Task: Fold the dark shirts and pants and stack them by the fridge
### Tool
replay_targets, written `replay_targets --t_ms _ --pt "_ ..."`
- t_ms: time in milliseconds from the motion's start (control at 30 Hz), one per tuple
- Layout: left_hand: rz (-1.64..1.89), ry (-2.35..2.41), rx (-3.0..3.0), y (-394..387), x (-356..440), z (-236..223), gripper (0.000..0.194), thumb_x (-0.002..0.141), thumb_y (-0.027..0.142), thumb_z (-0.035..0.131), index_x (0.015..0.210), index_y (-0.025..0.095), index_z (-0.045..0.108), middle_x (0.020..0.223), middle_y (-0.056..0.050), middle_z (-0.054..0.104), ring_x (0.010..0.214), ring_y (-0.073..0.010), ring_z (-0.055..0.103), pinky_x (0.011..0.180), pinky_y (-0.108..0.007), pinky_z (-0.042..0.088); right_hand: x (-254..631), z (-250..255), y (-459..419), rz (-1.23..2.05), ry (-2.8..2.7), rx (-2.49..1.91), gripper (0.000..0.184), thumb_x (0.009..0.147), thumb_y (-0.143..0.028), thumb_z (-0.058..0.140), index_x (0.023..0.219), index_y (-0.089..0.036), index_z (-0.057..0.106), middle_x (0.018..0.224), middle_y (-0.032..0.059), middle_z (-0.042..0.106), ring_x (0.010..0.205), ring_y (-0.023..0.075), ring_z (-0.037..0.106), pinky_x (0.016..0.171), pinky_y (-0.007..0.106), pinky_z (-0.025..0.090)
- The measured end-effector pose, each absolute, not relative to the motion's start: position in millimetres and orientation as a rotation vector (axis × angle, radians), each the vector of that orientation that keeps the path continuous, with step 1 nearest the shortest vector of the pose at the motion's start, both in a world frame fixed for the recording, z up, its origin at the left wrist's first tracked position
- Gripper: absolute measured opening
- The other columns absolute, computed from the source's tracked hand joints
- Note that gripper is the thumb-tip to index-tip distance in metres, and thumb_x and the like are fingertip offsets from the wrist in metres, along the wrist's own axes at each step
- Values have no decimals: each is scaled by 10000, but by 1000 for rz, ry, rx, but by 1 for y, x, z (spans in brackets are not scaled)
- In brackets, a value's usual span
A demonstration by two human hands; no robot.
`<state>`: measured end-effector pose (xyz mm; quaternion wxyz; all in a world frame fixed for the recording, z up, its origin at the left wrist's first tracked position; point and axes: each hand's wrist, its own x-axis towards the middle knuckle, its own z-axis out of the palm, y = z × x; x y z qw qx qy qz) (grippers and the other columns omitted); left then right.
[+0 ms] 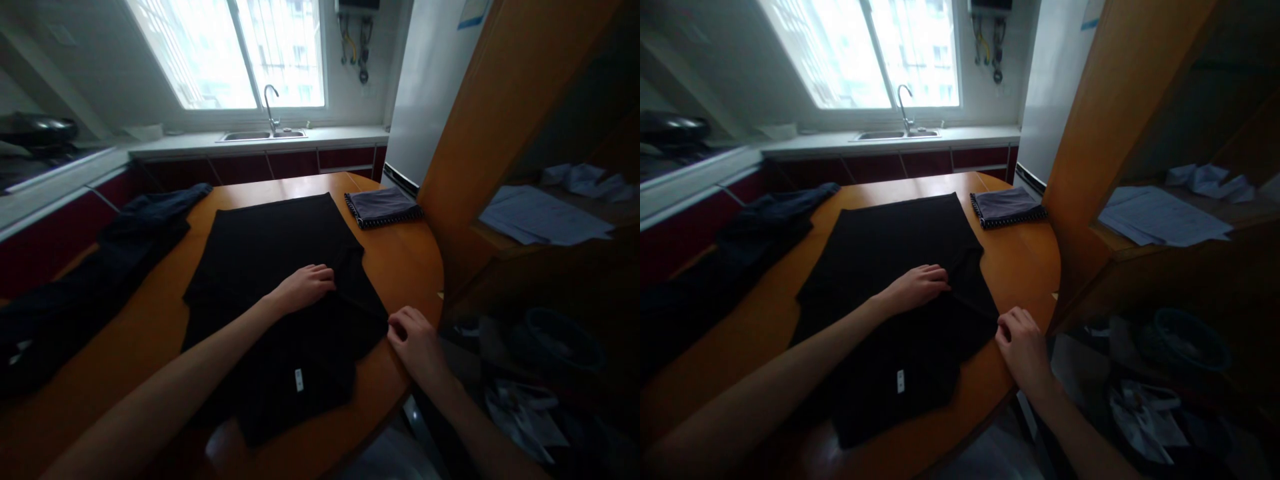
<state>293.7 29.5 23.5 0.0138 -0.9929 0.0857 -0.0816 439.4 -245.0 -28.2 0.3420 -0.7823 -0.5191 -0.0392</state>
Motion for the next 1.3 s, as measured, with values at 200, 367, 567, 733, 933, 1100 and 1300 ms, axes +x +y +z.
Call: replay_targets --t_ms 200,367,567,733,933,1100,1300 --pt "-276 194 -3153 20 293 32 216 999 317 521 1046 231 714 1023 -49 670 989 -203 625 909 -360 475 446 -20 -261 -46 -1393 -2029 148 887 -170 558 822 -223 681 873 47 662 834 210 624 766 346 510" --pt "-510 -64 -3211 18 320 20 313 1016 233 428 1209 223 674 1263 -73 653 1147 -206 617 1012 -375 464 453 -16 -251 -162 -1307 -1954 299 975 -253 450 1165 -198 675 1166 108 687 1104 248 627 976 425 504" --pt "-260 -185 -3305 18 362 -2 496 1049 352 331 1503 170 417 1594 -106 364 1482 -242 311 1194 -459 270 429 -25 -245 3 -1736 -2043 608 997 -389 456 1552 -170 340 1612 126 318 1491 269 287 1201 527 285" --pt "-52 -209 -3295 23 376 -12 665 1034 547 304 1588 188 226 1652 -111 181 1533 -265 145 1217 -523 137 424 -33 -256 -4 -1802 -2141 677 992 -433 468 1571 -137 282 1635 132 225 1514 271 213 1220 536 236" --pt "2 -380 -3281 27 386 -12 677 1035 556 266 1591 174 218 1658 -114 144 1538 -282 105 1213 -559 116 426 -36 -261 -10 -1800 -2140 685 993 -448 466 1578 -151 266 1638 120 224 1515 269 210 1220 533 239" --pt "-46 -367 -3348 32 391 -16 578 1055 398 274 1588 180 218 1663 -92 143 1541 -263 82 1215 -564 107 425 -34 -259 2 -1780 -2115 659 1005 -421 449 1580 -159 261 1631 121 248 1508 269 233 1210 544 258" --pt "-388 -511 -3487 52 363 11 557 1035 275 259 1578 152 245 1647 -107 227 1537 -215 108 1228 -471 160 432 -34 -259 73 -1636 -2025 615 1026 -404 402 1589 -219 237 1625 108 279 1504 263 246 1205 566 254"
